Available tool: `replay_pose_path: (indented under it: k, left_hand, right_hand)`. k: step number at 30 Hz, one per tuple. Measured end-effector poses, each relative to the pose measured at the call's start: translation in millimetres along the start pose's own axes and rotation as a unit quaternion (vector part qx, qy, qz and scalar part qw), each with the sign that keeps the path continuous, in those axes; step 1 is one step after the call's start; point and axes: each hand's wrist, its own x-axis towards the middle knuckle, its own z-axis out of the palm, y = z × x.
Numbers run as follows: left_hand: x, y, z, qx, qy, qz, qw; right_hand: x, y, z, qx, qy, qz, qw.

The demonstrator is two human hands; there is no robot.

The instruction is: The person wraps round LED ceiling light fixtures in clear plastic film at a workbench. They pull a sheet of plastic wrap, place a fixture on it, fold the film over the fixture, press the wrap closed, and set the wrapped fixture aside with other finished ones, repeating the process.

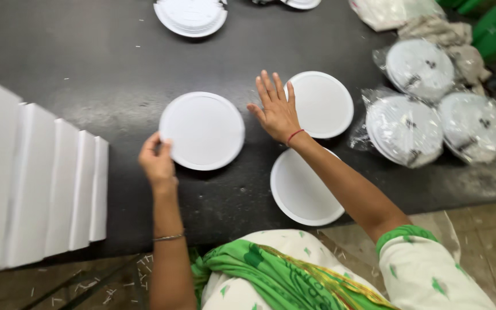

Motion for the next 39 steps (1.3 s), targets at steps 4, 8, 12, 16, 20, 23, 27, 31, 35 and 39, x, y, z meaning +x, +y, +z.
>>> replay_pose_path:
  k: [4, 8, 12, 16, 20, 23, 27, 31, 35, 39]
  left_hand:
    - [-3.4, 27.5, 7.8, 0.319, 0.100, 0.270, 0.903]
    - [-37.7, 18.0, 107.6, 0.184, -0.084, 0.141, 0.969]
    - [-79.1, -14.3, 224.5, -0.060, -0.286, -0.096, 0.952]
    - [-78.8, -35.2, 264.4, -0.094, -0.272, -0.136, 0.948]
    - [-77.4, -41.5, 275.9, -0.094, -0.271, -0.124, 0.950]
    - [-84.3, -37.7, 283.5, -0.094, -0.261, -0.105, 0.955]
    - [-91.8, -25.7, 289.6, -0.045, -0.245, -0.103, 0.963]
    - [-88.5, -25.9, 294.3, -0.021, -0.228, -0.089, 0.969]
    - [-64.9, -35.2, 286.7, -0.062, -0.190, -0.091, 0.975]
    - [-35.0, -20.7, 269.2, -0.114, -0.143, -0.109, 0.977]
  right_hand:
    - [-47.5, 61.5, -34.6, 0.081, -0.041, -0.001, 0.996]
    - [-80.2, 111.8, -64.2, 0.098, -0.117, -0.086, 0.985]
    - [-83.4, 114.0, -58.0, 0.074, -0.183, -0.134, 0.971]
    - [-62.2, 112.9, -50.3, -0.004, -0.144, -0.174, 0.974]
    - [-39.3, 121.8, -46.6, -0.014, -0.123, -0.177, 0.976]
    - [-18.6, 136.6, -39.8, 0.009, -0.088, -0.164, 0.982]
    - [8.8, 180.5, -39.7, 0.062, -0.010, -0.069, 0.996]
    - [18.1, 222.0, -47.2, -0.065, 0.022, 0.185, 0.980]
    - [6.2, 231.0, -47.0, -0.039, 0.109, 0.166, 0.979]
    - [-26.3, 207.9, -49.6, 0.080, 0.084, 0.173, 0.978]
